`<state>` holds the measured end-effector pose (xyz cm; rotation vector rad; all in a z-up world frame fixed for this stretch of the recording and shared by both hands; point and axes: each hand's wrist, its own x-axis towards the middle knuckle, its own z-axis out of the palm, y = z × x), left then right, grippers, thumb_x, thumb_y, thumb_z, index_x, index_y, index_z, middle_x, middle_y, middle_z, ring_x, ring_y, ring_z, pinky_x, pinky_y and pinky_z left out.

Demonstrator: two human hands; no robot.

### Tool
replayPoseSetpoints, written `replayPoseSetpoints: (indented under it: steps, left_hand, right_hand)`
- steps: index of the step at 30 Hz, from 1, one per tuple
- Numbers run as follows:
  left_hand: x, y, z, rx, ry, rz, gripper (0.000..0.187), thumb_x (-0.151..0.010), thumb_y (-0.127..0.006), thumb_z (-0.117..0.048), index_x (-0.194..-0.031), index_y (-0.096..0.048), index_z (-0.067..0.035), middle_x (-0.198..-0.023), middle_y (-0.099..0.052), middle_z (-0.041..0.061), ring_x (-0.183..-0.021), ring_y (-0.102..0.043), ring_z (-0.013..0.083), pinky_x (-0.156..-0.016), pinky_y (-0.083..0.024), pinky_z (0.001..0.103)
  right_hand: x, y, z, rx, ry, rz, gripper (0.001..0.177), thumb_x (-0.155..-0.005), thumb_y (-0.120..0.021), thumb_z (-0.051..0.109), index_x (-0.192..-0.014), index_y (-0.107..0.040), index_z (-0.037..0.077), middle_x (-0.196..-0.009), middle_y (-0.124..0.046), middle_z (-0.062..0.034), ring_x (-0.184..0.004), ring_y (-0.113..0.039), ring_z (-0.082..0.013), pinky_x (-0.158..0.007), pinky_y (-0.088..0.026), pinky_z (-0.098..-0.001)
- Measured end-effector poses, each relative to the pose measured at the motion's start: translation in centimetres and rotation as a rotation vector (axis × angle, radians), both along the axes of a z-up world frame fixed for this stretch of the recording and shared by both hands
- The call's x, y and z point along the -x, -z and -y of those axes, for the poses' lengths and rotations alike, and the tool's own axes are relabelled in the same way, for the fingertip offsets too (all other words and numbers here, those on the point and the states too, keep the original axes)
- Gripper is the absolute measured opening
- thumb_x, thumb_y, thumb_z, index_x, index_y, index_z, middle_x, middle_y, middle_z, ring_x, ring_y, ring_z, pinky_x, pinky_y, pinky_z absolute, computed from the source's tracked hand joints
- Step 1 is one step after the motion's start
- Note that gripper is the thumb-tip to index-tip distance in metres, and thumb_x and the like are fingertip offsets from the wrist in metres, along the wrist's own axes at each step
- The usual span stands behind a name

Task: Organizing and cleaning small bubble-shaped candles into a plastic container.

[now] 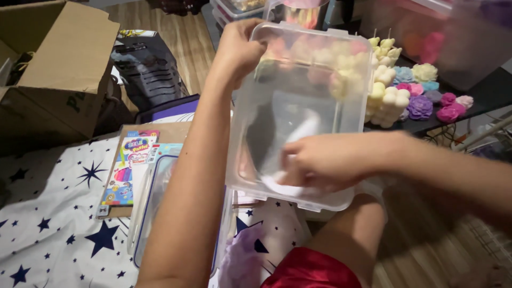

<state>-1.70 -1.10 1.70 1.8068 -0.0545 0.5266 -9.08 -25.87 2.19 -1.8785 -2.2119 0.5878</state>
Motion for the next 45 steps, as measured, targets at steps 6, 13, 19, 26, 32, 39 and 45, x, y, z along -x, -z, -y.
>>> replayPoseSetpoints:
  steps: [6,13,19,26,32,39,45]
  left_hand:
    - [-3.1,0.2,-1.3,-0.047,0.169,0.101,0.039,-0.078,-0.059,0.010,-0.112,-0.077,0.001,-0.098,-0.080,0.004,-0.088,-0.071,0.0102,-0.080,-0.056,0.024]
    - [1.1,-1.8,-0.4,-0.141,0.151,-0.121,0.030,-0.086,-0.065,0.003,-0.112,-0.078,-0.003,-0.081,-0.065,0.000,-0.066,-0.048,0.0110,-0.055,-0.037,0.028]
    - [-0.9,1.9,-4.4,-0.104,0.246,0.022,0.043,-0.080,-0.062,0.008,-0.119,-0.076,-0.001,-0.099,-0.075,-0.002,-0.087,-0.065,0.0053,-0.074,-0.052,0.022]
    - [4.0,1.0,-5.1,-0.053,0.084,-0.523,0.045,-0.091,-0.070,-0.010,-0.135,-0.075,-0.017,-0.095,-0.063,0.005,-0.071,-0.037,0.0271,-0.056,-0.028,0.045]
    - [10.2,2.8,-7.9,0.149,0.128,-0.509,0.059,-0.090,-0.064,-0.037,-0.145,-0.054,-0.018,-0.140,-0.062,0.003,-0.124,-0.060,0.0226,-0.092,-0.054,0.048]
    - [24.5,7.0,3.2,0.688,-0.525,-0.408,0.105,-0.084,-0.060,-0.076,-0.160,-0.015,-0.020,-0.152,-0.041,0.003,-0.140,-0.047,0.0313,-0.095,-0.044,0.065]
    - [20.8,9.0,4.4,0.871,-0.513,0.075,0.097,-0.084,-0.069,-0.060,-0.153,-0.027,-0.006,-0.141,-0.053,0.018,-0.127,-0.059,0.0323,-0.103,-0.053,0.051]
  right_hand:
    - [-3.1,-2.3,-0.9,-0.094,0.314,-0.116,0.035,-0.081,-0.070,0.003,-0.113,-0.077,0.014,-0.112,-0.074,-0.0067,-0.099,-0.071,-0.0233,-0.087,-0.058,-0.0340]
    - [0.4,-0.6,-1.3,-0.383,0.429,0.295,0.031,-0.082,-0.071,0.012,-0.113,-0.077,0.014,-0.108,-0.075,-0.0081,-0.096,-0.069,-0.0287,-0.080,-0.055,-0.0423]
    - [0.7,-0.6,-2.3,-0.510,0.414,0.308,0.023,-0.086,-0.070,0.016,-0.107,-0.078,0.012,-0.099,-0.077,-0.0081,-0.096,-0.069,-0.0297,-0.081,-0.055,-0.0445]
    - [0.8,-0.5,-4.4,-0.301,0.636,0.098,0.023,-0.089,-0.067,0.023,-0.106,-0.080,0.014,-0.095,-0.077,-0.0124,-0.086,-0.072,-0.0332,-0.078,-0.056,-0.0431]
    - [0.0,-0.4,-4.9,-0.038,0.746,0.042,0.026,-0.087,-0.066,0.026,-0.107,-0.080,0.015,-0.091,-0.078,-0.0133,-0.083,-0.074,-0.0342,-0.077,-0.058,-0.0429]
    - [-0.1,0.5,-5.9,-0.329,0.861,-0.213,0.027,-0.090,-0.066,0.025,-0.108,-0.078,0.010,-0.083,-0.077,-0.0115,-0.070,-0.072,-0.0203,-0.066,-0.056,-0.0364]
    - [-2.3,1.3,-6.9,-0.538,0.947,-0.360,0.023,-0.095,-0.067,0.023,-0.099,-0.077,0.002,-0.073,-0.071,-0.0086,-0.065,-0.058,-0.0089,-0.061,-0.051,-0.0310]
